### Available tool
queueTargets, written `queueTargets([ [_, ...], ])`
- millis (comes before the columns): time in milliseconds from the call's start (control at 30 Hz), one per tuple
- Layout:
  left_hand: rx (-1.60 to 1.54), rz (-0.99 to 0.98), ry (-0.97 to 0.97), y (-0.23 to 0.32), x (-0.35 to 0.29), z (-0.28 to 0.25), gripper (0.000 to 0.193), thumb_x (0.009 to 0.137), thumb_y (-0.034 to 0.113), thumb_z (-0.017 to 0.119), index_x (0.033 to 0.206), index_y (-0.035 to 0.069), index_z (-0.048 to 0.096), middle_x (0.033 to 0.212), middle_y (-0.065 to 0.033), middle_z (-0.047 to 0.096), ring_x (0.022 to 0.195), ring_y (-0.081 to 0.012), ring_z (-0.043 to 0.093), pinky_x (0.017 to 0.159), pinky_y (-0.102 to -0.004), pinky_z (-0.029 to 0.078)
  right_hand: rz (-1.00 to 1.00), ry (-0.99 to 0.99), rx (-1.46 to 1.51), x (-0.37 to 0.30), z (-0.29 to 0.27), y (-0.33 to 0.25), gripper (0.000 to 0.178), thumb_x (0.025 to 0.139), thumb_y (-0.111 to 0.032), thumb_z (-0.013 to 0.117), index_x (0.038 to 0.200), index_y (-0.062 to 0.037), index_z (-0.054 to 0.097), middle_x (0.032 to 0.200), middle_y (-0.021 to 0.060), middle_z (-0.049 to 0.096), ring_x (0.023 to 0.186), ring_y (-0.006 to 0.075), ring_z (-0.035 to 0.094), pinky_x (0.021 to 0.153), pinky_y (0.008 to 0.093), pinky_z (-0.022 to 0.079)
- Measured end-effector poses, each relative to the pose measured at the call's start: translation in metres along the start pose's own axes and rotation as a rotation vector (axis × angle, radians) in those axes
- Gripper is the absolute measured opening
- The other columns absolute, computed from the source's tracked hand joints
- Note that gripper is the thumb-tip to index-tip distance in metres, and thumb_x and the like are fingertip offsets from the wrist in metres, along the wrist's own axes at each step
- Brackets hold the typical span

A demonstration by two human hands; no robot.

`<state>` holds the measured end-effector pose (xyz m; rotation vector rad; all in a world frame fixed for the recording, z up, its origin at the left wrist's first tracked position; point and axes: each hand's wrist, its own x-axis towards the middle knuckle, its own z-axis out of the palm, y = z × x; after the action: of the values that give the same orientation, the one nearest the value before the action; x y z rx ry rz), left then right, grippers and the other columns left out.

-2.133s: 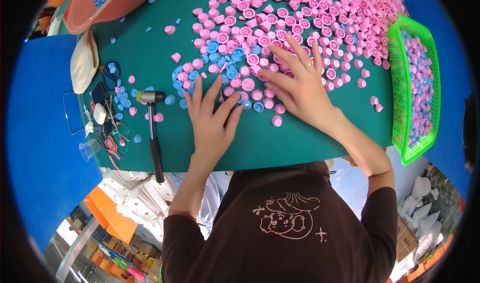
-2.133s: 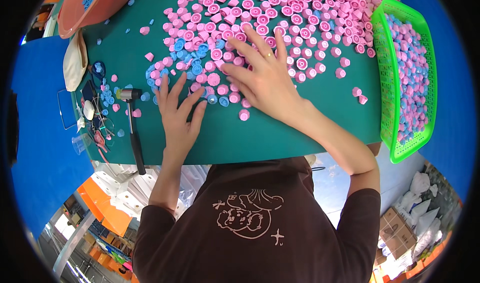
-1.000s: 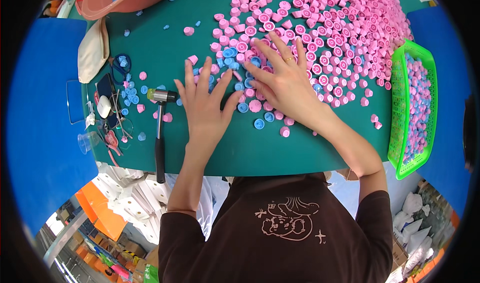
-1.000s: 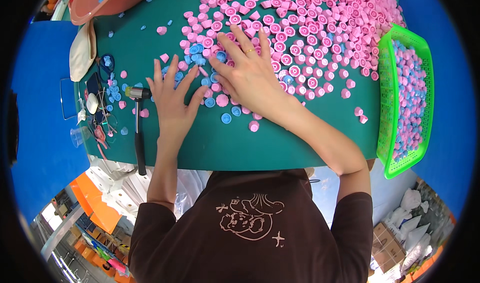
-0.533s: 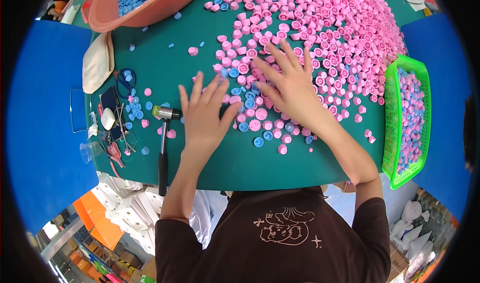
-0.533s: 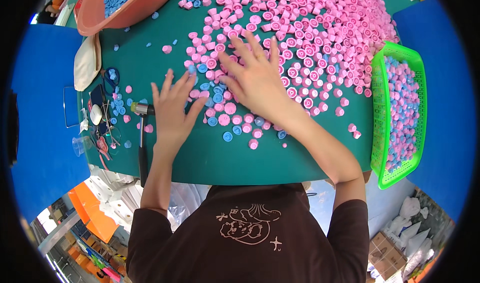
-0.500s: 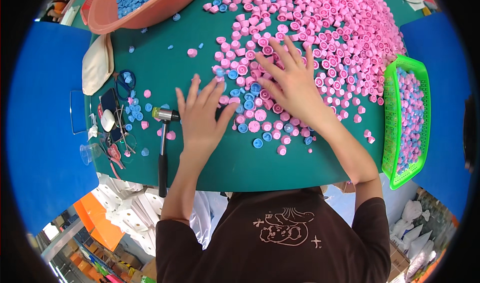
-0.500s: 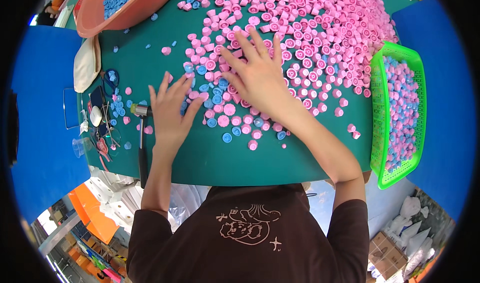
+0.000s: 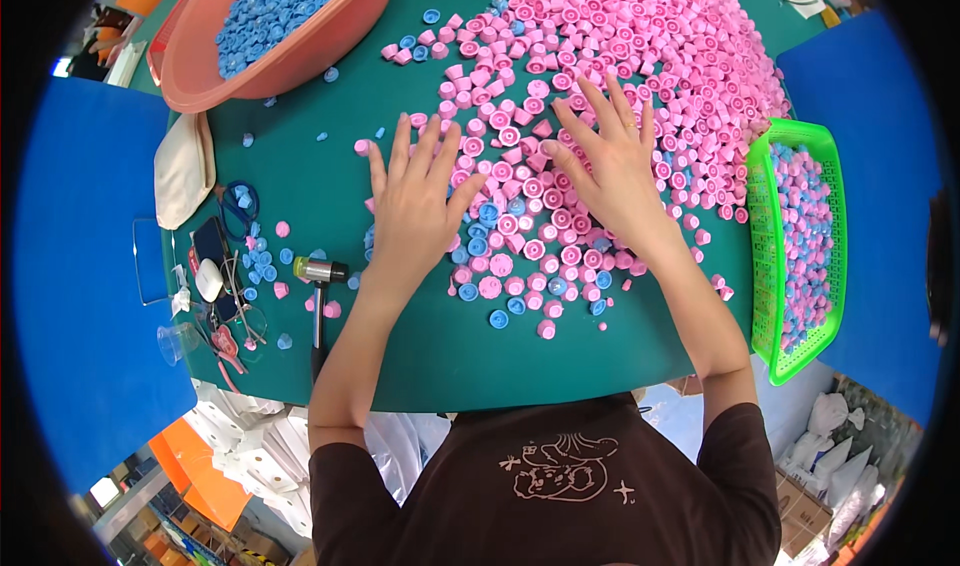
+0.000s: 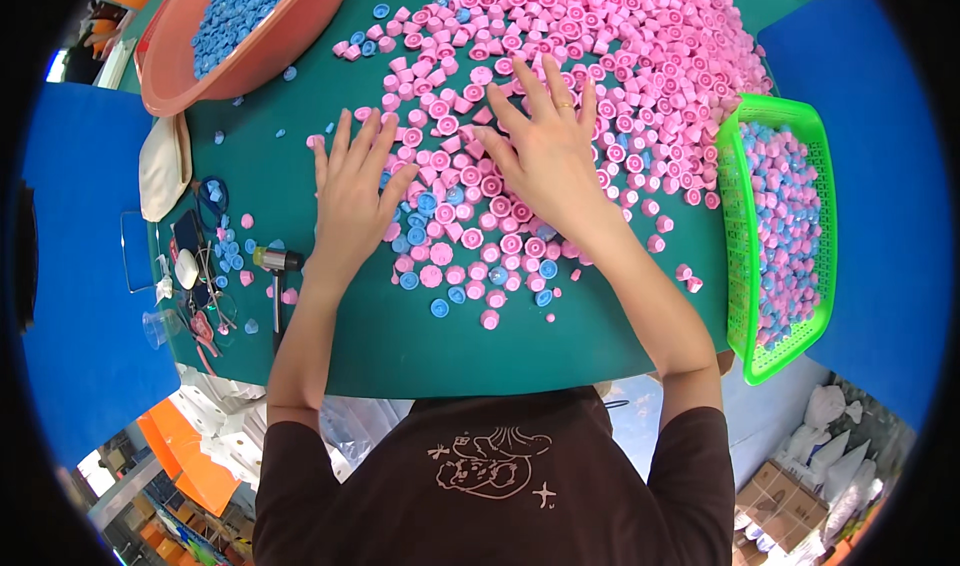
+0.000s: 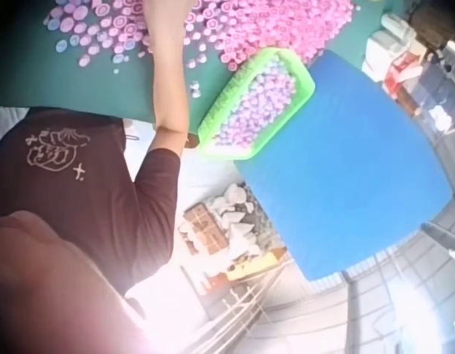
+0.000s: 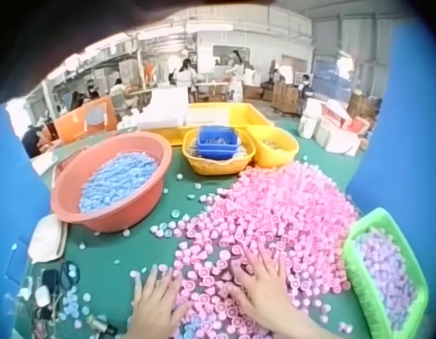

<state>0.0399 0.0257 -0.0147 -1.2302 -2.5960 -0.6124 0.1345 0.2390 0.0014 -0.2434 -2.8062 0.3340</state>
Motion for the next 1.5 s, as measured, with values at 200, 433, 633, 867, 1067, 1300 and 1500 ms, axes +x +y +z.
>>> queueTargets([
  [200,-0.028,-0.021,-0.122,-0.002,-0.003,-0.004,0.045,0.091,0.034,0.063,0.128,0.009,0.060,0.142,-0.0120,0.050,0.140,-0.0360,0.032,0.114,-0.0601,0.011,-0.085,-0.058,0.008,-0.006,0.001,0.015,0.042,0.092,-0.044,0.059,0.127,-0.0214,0.063,0.152,0.0125,0.034,0.145,0.0344,0.020,0.112,0.0655,0.009],
  [433,-0.050,0.014,-0.097,0.002,0.007,-0.006,0.042,0.090,0.033,0.064,0.126,0.011,0.061,0.139,-0.0105,0.052,0.139,-0.0356,0.034,0.113,-0.0611,0.013,-0.106,-0.125,0.002,-0.009,-0.005,0.022,0.037,0.091,-0.037,0.062,0.123,-0.0188,0.065,0.148,0.0116,0.039,0.144,0.0339,0.025,0.112,0.0651,0.011],
  [633,-0.128,0.173,-0.008,0.024,0.054,0.034,0.045,0.088,0.039,0.065,0.120,0.008,0.064,0.135,-0.0147,0.052,0.137,-0.0365,0.036,0.110,-0.0643,0.020,-0.017,0.101,0.031,0.010,0.015,0.033,0.037,0.090,-0.036,0.063,0.123,-0.0189,0.065,0.146,0.0112,0.042,0.142,0.0349,0.027,0.113,0.0638,0.011],
  [867,-0.106,0.181,-0.080,0.018,0.045,0.030,0.043,0.089,0.039,0.064,0.118,0.007,0.065,0.134,-0.0148,0.054,0.137,-0.0367,0.035,0.110,-0.0641,0.020,-0.057,0.004,-0.001,-0.005,0.005,0.038,0.032,0.088,-0.033,0.066,0.117,-0.0194,0.068,0.144,0.0104,0.044,0.141,0.0344,0.030,0.112,0.0638,0.013],
  [1067,-0.170,0.141,-0.087,0.013,0.046,0.025,0.036,0.090,0.031,0.064,0.117,0.008,0.066,0.135,-0.0135,0.054,0.138,-0.0371,0.035,0.111,-0.0629,0.020,-0.213,-0.103,0.210,-0.019,-0.003,0.007,0.034,0.084,-0.032,0.070,0.117,-0.0216,0.069,0.149,0.0102,0.039,0.143,0.0353,0.027,0.112,0.0646,0.012],
  [1300,-0.197,0.245,-0.180,0.017,0.047,0.009,0.028,0.090,0.022,0.063,0.116,0.013,0.068,0.141,-0.0105,0.049,0.140,-0.0385,0.031,0.111,-0.0652,0.018,-0.131,-0.095,0.107,-0.023,-0.003,0.025,0.037,0.085,-0.034,0.069,0.119,-0.0199,0.068,0.148,0.0106,0.040,0.143,0.0350,0.025,0.113,0.0644,0.011],
  [1500,-0.156,0.277,-0.140,0.026,0.049,0.029,0.035,0.089,0.027,0.064,0.119,0.010,0.065,0.136,-0.0146,0.051,0.139,-0.0393,0.031,0.108,-0.0664,0.023,-0.105,-0.077,0.133,-0.024,-0.004,0.026,0.036,0.088,-0.035,0.066,0.120,-0.0180,0.068,0.148,0.0113,0.039,0.144,0.0341,0.025,0.114,0.0622,0.009],
])
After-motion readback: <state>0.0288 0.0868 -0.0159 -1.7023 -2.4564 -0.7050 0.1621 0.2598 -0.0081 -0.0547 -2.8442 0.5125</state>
